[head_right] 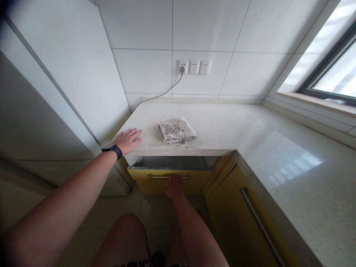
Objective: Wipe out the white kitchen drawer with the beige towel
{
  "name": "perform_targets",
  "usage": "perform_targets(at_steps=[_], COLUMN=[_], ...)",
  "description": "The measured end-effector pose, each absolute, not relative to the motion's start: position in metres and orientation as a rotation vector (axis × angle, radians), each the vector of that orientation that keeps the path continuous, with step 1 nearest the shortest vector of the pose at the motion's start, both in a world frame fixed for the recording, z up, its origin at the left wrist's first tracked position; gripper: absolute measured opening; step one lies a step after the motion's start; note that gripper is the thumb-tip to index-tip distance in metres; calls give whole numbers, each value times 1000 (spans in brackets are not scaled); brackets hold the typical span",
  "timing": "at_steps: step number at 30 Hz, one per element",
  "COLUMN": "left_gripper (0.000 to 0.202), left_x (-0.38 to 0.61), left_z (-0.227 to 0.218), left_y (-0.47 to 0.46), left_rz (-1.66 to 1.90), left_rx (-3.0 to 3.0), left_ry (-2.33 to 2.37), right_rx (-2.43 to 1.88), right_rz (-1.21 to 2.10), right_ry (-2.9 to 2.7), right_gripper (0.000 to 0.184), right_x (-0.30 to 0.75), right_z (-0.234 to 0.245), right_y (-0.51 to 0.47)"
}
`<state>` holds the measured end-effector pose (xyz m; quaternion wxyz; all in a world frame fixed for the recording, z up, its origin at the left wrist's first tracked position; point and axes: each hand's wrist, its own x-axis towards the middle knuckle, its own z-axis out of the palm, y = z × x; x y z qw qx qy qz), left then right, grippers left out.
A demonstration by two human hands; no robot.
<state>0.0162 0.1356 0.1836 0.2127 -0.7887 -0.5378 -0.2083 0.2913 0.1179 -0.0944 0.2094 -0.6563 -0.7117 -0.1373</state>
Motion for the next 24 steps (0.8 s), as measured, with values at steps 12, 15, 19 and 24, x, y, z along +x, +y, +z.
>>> perform_targets(at_steps=[12, 15, 19, 24], left_gripper=[74, 74, 74, 75], left_x=[14, 14, 14, 13], left_z=[181, 181, 181, 181], left_y=[140, 140, 140, 143], left_rz=[-582, -581, -580, -589], left_rx=[-2192, -2184, -2188, -2207], left_ry=[-1471, -1473, -1474, -1471], right_rx=[-1792, -1796, -1814, -1819], right_rz=[-383, -379, -387, -393], right_ry=[-1952, -1947, -1955, -1959], right_gripper=[60, 57, 56, 55], right_x=[285, 284, 282, 280], right_z=[-118, -123, -127, -133], right_y=[78, 69, 61, 54])
